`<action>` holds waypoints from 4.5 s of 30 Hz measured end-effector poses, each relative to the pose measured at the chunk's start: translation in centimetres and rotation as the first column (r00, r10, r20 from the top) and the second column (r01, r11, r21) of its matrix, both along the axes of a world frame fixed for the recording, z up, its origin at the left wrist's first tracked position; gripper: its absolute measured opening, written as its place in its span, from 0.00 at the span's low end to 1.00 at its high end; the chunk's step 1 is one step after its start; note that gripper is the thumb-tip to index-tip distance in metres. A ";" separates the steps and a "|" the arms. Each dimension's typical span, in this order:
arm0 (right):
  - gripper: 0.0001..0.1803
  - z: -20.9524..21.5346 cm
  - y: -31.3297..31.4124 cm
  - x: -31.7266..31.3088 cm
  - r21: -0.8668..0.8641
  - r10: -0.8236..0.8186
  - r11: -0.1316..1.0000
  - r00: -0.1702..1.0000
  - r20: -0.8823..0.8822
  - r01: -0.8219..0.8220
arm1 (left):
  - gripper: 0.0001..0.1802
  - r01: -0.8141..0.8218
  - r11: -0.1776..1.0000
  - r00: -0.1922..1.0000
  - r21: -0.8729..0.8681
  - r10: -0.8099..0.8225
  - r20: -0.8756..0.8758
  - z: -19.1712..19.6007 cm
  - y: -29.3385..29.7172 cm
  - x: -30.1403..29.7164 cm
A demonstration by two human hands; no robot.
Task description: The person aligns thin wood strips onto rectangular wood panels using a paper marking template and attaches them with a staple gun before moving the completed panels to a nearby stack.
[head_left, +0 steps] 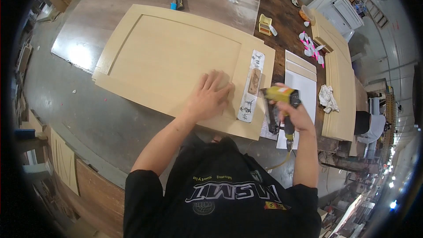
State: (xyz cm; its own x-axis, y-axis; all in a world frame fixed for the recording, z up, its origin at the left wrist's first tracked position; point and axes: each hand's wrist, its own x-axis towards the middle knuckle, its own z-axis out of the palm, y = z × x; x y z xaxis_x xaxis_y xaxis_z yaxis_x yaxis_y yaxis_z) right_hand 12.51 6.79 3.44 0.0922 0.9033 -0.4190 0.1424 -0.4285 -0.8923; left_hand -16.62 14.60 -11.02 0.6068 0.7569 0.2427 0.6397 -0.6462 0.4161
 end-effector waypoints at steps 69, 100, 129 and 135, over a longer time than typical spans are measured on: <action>0.20 -9.3 2.7 1.6 0.849 -0.153 0.433 0.903 0.401 -0.304 | 0.26 -0.180 0.646 0.972 0.742 0.002 0.235 15.7 3.7 -17.9; 0.31 -5.0 1.5 -4.5 0.373 0.019 0.928 0.997 -0.068 0.007 | 0.31 -0.218 0.705 -0.869 -0.675 0.174 0.463 1.6 -34.3 -29.7; 0.22 -14.7 -64.3 -57.3 0.250 0.939 0.051 -0.039 -0.343 -0.967 | 0.28 -0.321 -0.307 -0.676 -0.896 -0.589 0.443 3.2 -103.0 -7.8; 0.15 -12.2 -76.0 -56.1 0.149 0.930 -0.088 -0.134 -0.341 -0.985 | 0.31 -0.332 -0.498 -0.735 -0.801 -0.396 0.550 4.1 -111.1 -7.7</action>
